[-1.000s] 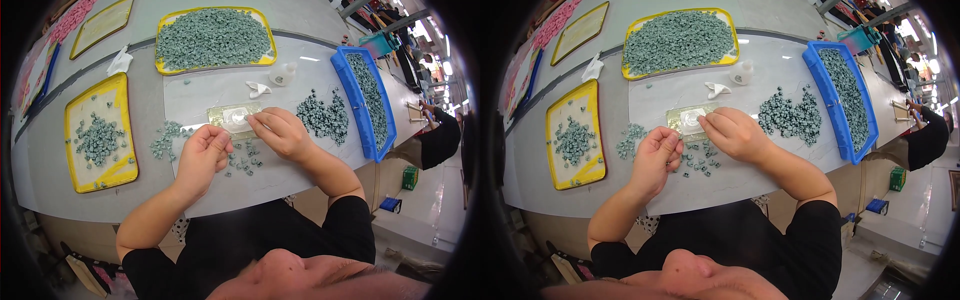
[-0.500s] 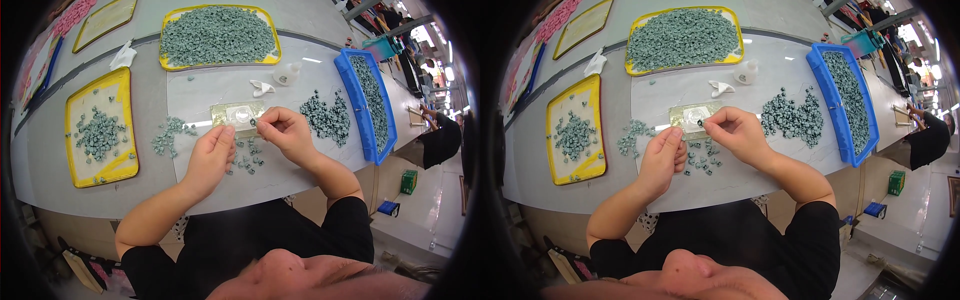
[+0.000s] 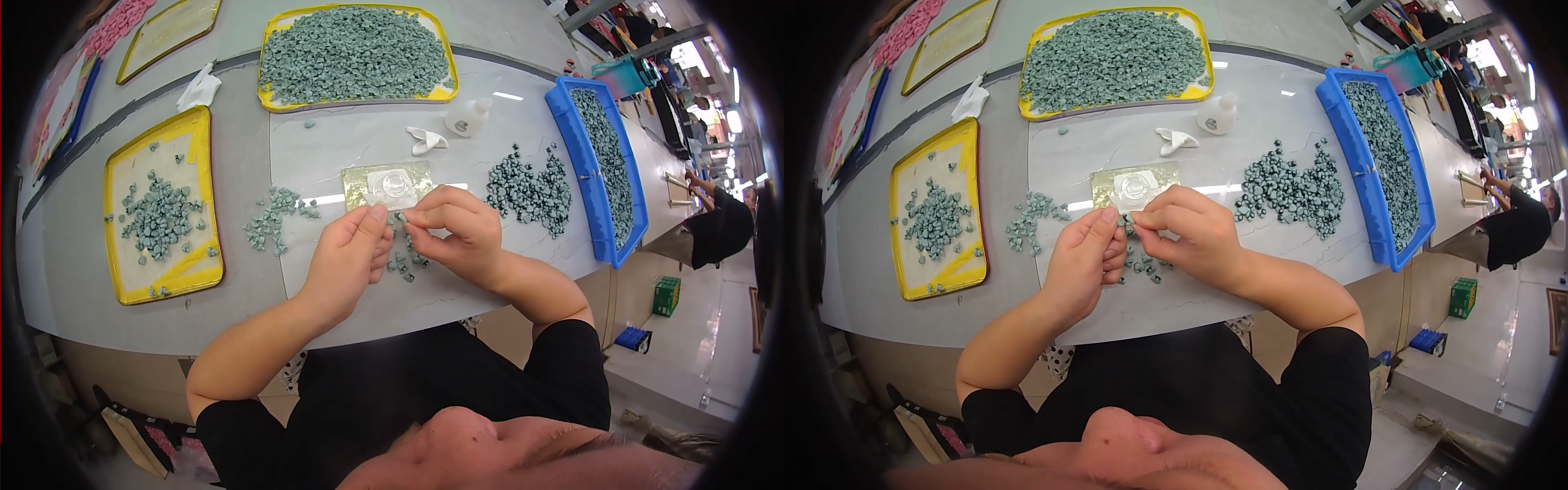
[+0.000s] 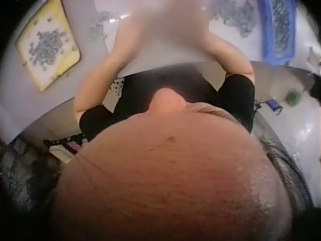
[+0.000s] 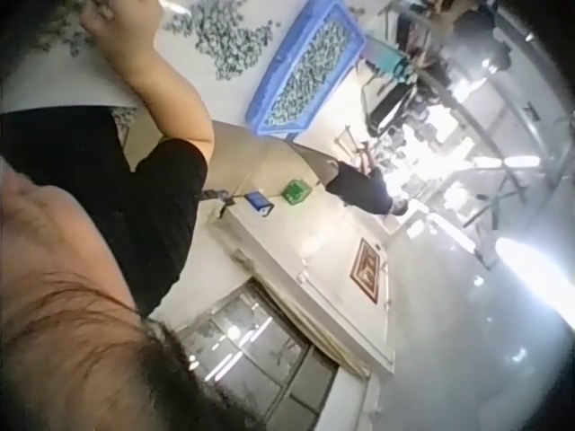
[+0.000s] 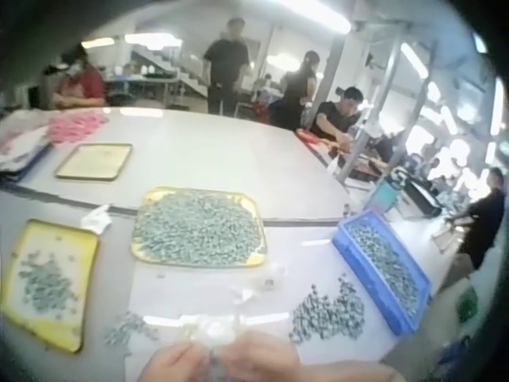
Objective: Assembling small green plastic parts into a transparent plastic base at a factory workbench.
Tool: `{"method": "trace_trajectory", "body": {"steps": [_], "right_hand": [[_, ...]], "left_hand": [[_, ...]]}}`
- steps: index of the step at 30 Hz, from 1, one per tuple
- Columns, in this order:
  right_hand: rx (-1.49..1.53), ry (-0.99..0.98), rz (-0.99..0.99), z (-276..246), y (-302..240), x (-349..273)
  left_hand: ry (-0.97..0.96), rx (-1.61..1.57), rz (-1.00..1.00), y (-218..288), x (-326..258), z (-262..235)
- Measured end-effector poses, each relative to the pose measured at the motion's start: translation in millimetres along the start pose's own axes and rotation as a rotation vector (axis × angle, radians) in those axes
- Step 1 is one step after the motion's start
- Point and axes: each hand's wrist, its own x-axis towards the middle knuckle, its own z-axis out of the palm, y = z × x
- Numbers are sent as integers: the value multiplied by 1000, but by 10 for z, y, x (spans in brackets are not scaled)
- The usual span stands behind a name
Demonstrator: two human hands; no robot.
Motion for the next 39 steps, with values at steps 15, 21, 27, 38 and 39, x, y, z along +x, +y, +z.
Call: {"method": "trace_trajectory", "body": {"steps": [15,21,27,38,39], "right_hand": [[-178,17,-390,125,-30,15],[-76,-90,-204,55,-42,70],[-136,-250,229,-379,19,241],[-826,-294,512,-1113,372,-20],[-804,-328,501,-1127,414,-33]], "left_hand": [[12,-19,121,-93,-78,29],[50,44,165,-23,-72,-16],[26,188,35,17,-124,-31],[47,-47,149,-14,-27,249],[11,-39,145,-20,-36,305]]}}
